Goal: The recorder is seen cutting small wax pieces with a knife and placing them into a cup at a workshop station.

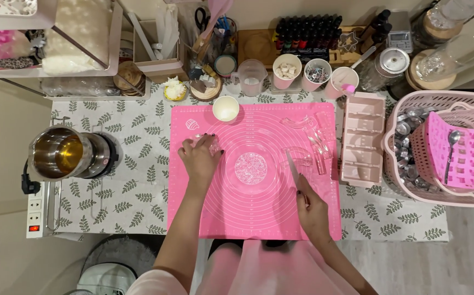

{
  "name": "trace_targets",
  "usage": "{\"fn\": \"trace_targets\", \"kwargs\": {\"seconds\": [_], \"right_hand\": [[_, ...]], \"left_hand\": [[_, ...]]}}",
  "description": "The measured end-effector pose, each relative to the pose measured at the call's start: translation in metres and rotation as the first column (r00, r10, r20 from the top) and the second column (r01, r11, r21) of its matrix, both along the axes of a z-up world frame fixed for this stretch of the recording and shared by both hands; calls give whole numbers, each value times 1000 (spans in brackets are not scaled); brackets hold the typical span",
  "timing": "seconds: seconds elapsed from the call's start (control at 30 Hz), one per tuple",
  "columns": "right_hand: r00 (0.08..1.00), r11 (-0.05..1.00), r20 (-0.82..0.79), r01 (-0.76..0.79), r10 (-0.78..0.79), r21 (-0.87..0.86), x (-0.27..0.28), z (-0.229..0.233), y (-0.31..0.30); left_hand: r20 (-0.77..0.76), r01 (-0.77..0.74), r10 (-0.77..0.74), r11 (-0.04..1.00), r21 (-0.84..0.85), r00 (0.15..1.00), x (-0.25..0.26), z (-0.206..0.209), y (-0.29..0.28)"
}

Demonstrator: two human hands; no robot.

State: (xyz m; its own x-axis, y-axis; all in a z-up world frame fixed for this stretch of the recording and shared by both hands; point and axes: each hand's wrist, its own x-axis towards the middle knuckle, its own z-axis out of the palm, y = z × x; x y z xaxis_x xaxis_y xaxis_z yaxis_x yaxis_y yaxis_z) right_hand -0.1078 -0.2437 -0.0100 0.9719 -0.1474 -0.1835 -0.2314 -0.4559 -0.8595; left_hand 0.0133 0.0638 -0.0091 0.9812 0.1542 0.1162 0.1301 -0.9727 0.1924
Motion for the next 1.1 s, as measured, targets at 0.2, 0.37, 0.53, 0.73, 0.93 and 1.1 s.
{"fn": "trace_targets", "kwargs": {"seconds": [0.2,0.37,0.53,0.73,0.93,1.1], "right_hand": [[992,990,-64,99,-106,-98,-2,5,-20],[985,976,-65,144,-157,-164,-3,2,-33],[983,966,-61,156,-172,-205,-4,3,-36],[978,974,-103,162,-180,-157,-1,9,-30],[963,967,-128,225,-239,-116,4,15,-29],[962,970,-133,231,-240,-75,2,13,-43]], "left_hand": [[-55,5,-8,998,-63,998,-11,-22,1],[19,-36,39,990,-140,999,-7,-2,-3],[-104,-209,184,920,-333,977,13,-11,19],[155,-75,173,867,-492,973,12,21,-44],[-191,86,-358,630,-772,914,-6,19,-151],[6,420,-456,815,-399,890,2,-63,-174]]}}
